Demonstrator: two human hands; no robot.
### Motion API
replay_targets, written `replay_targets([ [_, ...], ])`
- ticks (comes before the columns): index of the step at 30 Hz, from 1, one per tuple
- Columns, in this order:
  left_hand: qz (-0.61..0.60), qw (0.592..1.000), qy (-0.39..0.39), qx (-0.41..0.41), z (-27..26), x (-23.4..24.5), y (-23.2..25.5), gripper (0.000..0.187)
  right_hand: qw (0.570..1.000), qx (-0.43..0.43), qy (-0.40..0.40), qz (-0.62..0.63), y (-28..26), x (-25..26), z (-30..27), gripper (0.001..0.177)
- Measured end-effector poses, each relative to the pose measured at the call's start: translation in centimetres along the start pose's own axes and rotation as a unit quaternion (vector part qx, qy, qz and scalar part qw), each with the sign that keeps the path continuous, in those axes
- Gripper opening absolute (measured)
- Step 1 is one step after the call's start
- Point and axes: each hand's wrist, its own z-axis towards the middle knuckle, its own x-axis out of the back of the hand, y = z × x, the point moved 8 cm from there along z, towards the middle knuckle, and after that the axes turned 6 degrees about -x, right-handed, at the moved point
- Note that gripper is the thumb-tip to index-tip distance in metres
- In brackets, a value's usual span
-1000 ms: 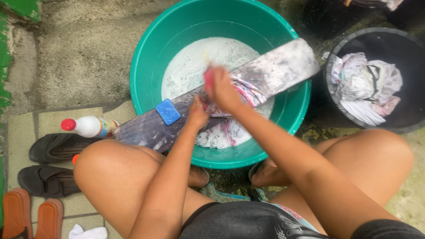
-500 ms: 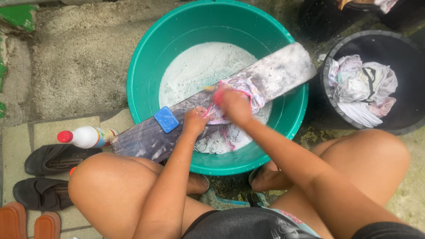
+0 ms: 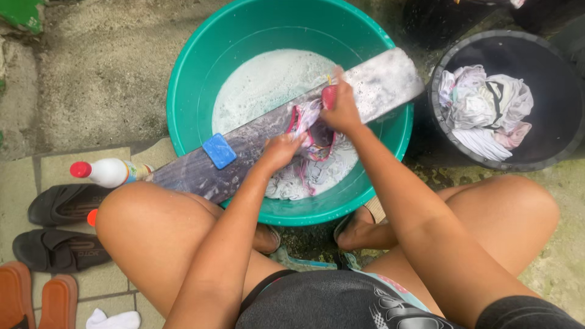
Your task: The person washes clothes by hand in a green basin, scrubbing them against a wooden washboard and applying a soap bar to the fabric. They handle white and patterned clothing items and pour liquid from a bottle into the soapy water.
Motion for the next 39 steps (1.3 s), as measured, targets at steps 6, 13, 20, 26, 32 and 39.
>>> replay_targets([
  [6, -0.452, 0.886, 0.067, -0.086, -0.3, 6.7, 8.3, 0.048, 0.887, -0.138, -0.242, 0.369, -3.4, 7.9, -7.8, 0.072],
  [13, -0.317, 0.941, 0.121, -0.015, -3.3, 11.9, 13.0, 0.034, 0.855, -0.005, -0.352, 0.38, -10.7, 14.0, -10.6, 0.091],
  [20, -0.546, 0.826, 0.106, -0.086, -4.1, 13.7, 15.9, 0.025, 0.79, -0.084, -0.551, 0.255, -8.5, 4.5, -15.6, 0.11],
  [26, -0.682, 0.687, 0.249, 0.033, -7.4, 13.6, 8.5, 0.047, 0.852, -0.124, -0.473, 0.188, -4.1, 11.4, -11.4, 0.093],
  [32, -0.803, 0.542, 0.228, 0.098, -2.8, -3.5, -1.6, 0.066, 0.984, -0.058, -0.132, -0.107, -1.9, 10.4, 1.9, 0.103],
  [39, -0.866, 0.426, 0.194, 0.176, -1.7, -8.5, -6.9, 0.095, 0.949, 0.153, 0.004, -0.275, -6.4, -6.7, -2.0, 0.058],
])
